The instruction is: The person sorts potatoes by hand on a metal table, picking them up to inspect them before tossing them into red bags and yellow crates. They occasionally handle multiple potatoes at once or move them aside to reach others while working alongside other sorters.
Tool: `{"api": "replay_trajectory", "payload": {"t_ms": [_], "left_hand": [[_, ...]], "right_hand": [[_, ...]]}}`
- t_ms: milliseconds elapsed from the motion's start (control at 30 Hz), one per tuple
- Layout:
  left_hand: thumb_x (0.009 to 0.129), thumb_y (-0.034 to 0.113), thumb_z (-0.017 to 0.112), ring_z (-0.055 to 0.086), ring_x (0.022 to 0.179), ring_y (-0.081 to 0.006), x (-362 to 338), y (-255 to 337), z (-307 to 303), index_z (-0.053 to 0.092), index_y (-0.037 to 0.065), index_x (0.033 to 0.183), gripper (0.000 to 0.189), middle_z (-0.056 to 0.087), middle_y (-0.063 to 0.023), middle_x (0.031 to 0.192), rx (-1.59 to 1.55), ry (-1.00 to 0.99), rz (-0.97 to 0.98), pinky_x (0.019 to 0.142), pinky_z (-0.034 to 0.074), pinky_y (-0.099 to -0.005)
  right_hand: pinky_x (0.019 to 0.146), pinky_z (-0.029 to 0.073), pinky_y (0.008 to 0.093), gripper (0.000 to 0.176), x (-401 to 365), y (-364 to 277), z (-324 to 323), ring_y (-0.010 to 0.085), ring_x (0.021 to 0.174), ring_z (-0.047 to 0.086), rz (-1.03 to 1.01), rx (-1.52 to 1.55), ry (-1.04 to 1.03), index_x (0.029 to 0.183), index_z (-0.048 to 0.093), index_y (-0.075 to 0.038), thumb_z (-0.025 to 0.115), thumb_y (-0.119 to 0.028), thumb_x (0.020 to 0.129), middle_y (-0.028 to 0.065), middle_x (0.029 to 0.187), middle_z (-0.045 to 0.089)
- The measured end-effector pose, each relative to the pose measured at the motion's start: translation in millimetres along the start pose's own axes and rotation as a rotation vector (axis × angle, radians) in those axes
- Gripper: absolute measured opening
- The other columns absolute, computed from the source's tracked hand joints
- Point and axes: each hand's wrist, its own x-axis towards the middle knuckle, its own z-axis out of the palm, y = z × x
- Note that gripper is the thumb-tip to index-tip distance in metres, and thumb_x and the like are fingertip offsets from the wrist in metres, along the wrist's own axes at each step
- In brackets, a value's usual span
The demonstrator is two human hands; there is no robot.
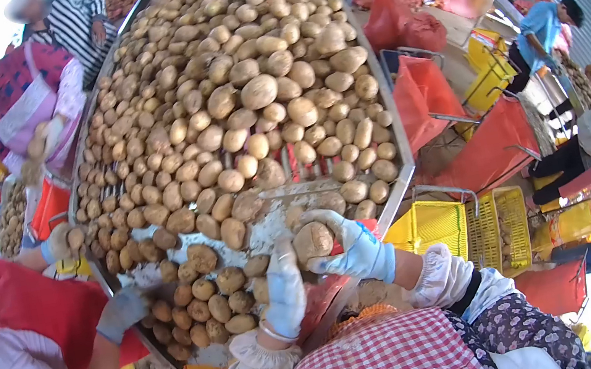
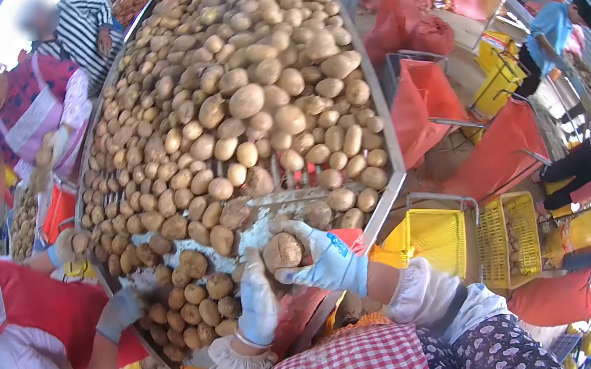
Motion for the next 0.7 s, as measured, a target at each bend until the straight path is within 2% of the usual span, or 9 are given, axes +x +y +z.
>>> {"api": "replay_trajectory", "payload": {"t_ms": [33, 67, 133, 167, 333, 400, 533, 600, 700], "left_hand": [[0.103, 0.027, 0.04, 0.059, 0.097, -0.0305, -4, -20, -15, 0.051, -0.004, 0.126, 0.04, 0.06, -0.0226, 0.11, 0.561, 0.034, 0.415, 0.087, 0.048, -0.0368], [0.101, 0.02, 0.04, 0.06, 0.087, -0.0384, 5, -38, -26, 0.054, -0.004, 0.122, 0.035, 0.061, -0.0257, 0.1, 0.301, 0.042, -0.082, 0.08, 0.049, -0.0419], [0.098, 0.018, 0.045, 0.061, 0.091, -0.0389, 7, -5, -20, 0.057, -0.001, 0.121, 0.033, 0.064, -0.024, 0.103, 0.658, 0.226, 0.18, 0.082, 0.049, -0.043], [0.093, 0.024, 0.051, 0.055, 0.108, -0.04, 11, -23, -42, 0.055, 0.001, 0.125, 0.04, 0.059, -0.0239, 0.118, 0.968, 0.21, 0.368, 0.094, 0.042, -0.0471], [0.081, 0.039, 0.058, 0.026, 0.136, -0.0448, -10, -62, -92, 0.041, 0.005, 0.14, 0.07, 0.034, -0.0227, 0.146, 1.566, 0.097, 0.191, 0.113, 0.015, -0.0571], [0.08, 0.039, 0.058, 0.026, 0.136, -0.0443, -10, -60, -91, 0.043, 0.004, 0.139, 0.07, 0.035, -0.0224, 0.145, 1.565, 0.109, 0.155, 0.113, 0.014, -0.0578], [0.079, 0.041, 0.058, 0.026, 0.136, -0.0435, -5, -63, -94, 0.043, 0.006, 0.139, 0.071, 0.035, -0.0222, 0.145, 1.578, 0.085, 0.166, 0.113, 0.015, -0.0583], [0.079, 0.042, 0.058, 0.026, 0.136, -0.0433, -5, -64, -94, 0.044, 0.006, 0.139, 0.071, 0.036, -0.0222, 0.144, 1.58, 0.091, 0.184, 0.112, 0.015, -0.0584], [0.079, 0.041, 0.059, 0.029, 0.134, -0.0432, 0, -62, -91, 0.045, 0.008, 0.138, 0.069, 0.038, -0.0226, 0.143, 1.564, 0.119, 0.191, 0.112, 0.017, -0.0585]], "right_hand": [[0.101, 0.041, 0.0365, 0.074, -2, -1, -5, 0.0233, 0.119, 0.052, 0.109, 0.142, 0.014, 0.135, 0.043, -0.003, 0.081, -0.022, 0.074, 0.0137, 0.124, 0.055], [0.1, 0.042, 0.0346, 0.069, -5, 9, -13, 0.0189, 0.116, 0.052, 0.116, 0.049, 0.021, 0.133, 0.043, -0.002, 0.078, -0.023, 0.078, 0.0116, 0.121, 0.055], [0.09, 0.046, 0.0318, 0.05, -19, 30, -29, 0.0173, 0.105, 0.056, 0.215, 0.162, -0.117, 0.122, 0.051, -0.002, 0.066, -0.036, 0.088, 0.0096, 0.106, 0.059], [0.083, 0.048, 0.0312, 0.044, -32, 27, -37, 0.0151, 0.095, 0.058, 0.587, 0.253, -0.195, 0.112, 0.056, -0.004, 0.06, -0.042, 0.091, 0.0068, 0.096, 0.06], [0.072, 0.051, 0.0316, 0.029, -87, 67, -72, 0.0111, 0.086, 0.061, 0.551, 0.95, -0.327, 0.111, 0.062, -0.014, 0.055, -0.038, 0.095, -0.0009, 0.092, 0.062], [0.079, 0.048, 0.0303, 0.026, -98, 50, -96, 0.0139, 0.085, 0.059, 0.988, 0.892, -0.005, 0.106, 0.063, -0.006, 0.052, -0.028, 0.098, 0.0022, 0.096, 0.064], [0.061, 0.047, 0.0295, 0.016, -47, 55, -200, 0.0114, 0.067, 0.056, 0.634, 0.795, 0.2, 0.078, 0.059, -0.013, 0.058, -0.02, 0.092, -0.0017, 0.072, 0.058], [0.064, 0.049, 0.0309, 0.012, -2, 57, -285, 0.0147, 0.07, 0.059, 0.045, 0.939, 0.322, 0.085, 0.059, -0.015, 0.057, -0.023, 0.094, 0.0011, 0.081, 0.062], [0.073, 0.053, 0.0316, 0.03, 42, 7, -335, 0.0188, 0.086, 0.065, 0.363, 0.92, 0.899, 0.12, 0.055, -0.012, 0.055, -0.03, 0.096, 0.0062, 0.104, 0.066]]}}
